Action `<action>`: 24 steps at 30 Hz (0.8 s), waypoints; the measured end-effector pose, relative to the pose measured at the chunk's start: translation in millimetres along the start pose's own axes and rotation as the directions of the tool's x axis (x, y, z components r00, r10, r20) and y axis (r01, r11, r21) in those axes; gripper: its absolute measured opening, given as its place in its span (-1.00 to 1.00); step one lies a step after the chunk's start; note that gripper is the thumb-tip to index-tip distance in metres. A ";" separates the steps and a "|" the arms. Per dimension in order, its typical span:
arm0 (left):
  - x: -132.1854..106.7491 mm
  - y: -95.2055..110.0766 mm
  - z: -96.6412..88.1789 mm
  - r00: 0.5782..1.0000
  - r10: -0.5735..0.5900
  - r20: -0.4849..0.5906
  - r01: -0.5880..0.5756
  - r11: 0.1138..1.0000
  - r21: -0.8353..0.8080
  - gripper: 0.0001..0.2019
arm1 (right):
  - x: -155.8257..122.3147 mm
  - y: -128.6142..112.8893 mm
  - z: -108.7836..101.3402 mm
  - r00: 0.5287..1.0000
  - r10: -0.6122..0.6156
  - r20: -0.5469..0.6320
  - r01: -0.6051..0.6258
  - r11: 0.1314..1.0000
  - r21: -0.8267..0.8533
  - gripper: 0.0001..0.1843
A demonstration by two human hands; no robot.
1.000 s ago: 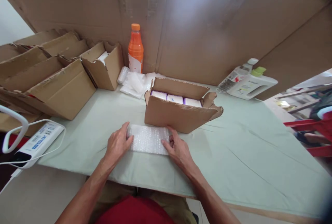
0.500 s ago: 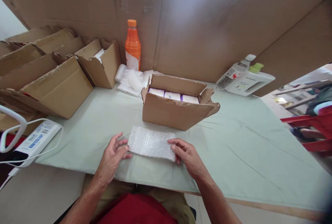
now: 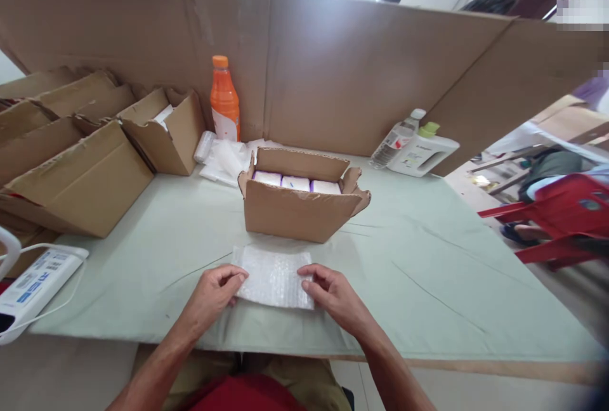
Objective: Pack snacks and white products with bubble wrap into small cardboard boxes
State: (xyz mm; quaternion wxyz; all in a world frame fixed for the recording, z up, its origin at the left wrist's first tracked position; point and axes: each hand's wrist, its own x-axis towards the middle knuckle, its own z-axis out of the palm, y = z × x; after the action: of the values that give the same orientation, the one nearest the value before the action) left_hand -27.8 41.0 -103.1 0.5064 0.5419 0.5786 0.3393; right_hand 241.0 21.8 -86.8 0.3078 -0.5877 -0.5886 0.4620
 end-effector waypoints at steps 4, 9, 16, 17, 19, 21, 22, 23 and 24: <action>-17.3 39.6 -10.5 0.816 0.528 -0.238 -0.449 0.836 0.316 -0.83 | -15.4 -51.3 -20.4 0.925 -0.373 -0.064 0.341 0.894 -0.289 -0.78; 17.2 122.8 -20.8 0.444 0.864 -0.238 -0.608 0.486 0.628 -0.80 | 14.0 -120.4 -73.3 0.704 -0.646 -0.295 0.428 0.717 -0.550 -0.75; 113.9 185.8 -2.2 0.741 0.626 0.245 -0.558 0.371 0.742 -0.41 | 114.7 -145.7 -127.9 0.968 -0.248 0.043 0.197 0.643 -0.740 -0.72; 119.1 186.9 1.9 0.780 0.558 0.285 -0.549 0.390 0.739 -0.38 | 121.4 -146.9 -127.7 0.979 -0.179 0.101 0.191 0.611 -0.768 -0.72; 124.0 186.7 8.1 0.849 0.413 0.330 -0.505 0.451 0.736 -0.35 | 128.8 -148.9 -123.7 0.981 -0.075 0.181 0.192 0.566 -0.802 -0.74; 124.2 185.8 9.3 0.888 0.294 0.353 -0.458 0.520 0.721 -0.35 | 131.0 -149.3 -119.5 0.974 -0.002 0.228 0.191 0.556 -0.809 -0.77; 123.1 185.7 7.9 0.892 0.263 0.367 -0.451 0.553 0.701 -0.36 | 130.7 -148.7 -118.9 0.971 0.021 0.239 0.187 0.556 -0.810 -0.78; 121.2 185.9 5.3 0.886 0.259 0.384 -0.461 0.577 0.674 -0.37 | 129.7 -147.6 -119.5 0.969 0.026 0.246 0.190 0.556 -0.809 -0.79; 118.5 186.5 2.0 0.870 0.286 0.402 -0.491 0.586 0.645 -0.40 | 127.9 -146.5 -121.6 0.969 0.014 0.246 0.197 0.556 -0.807 -0.79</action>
State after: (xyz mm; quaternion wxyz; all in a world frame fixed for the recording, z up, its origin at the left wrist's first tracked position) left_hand 38.8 189.7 46.1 0.2302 0.8502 0.4602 0.1108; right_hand 276.0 186.0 69.4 -0.0482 -0.5754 -0.7967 0.1788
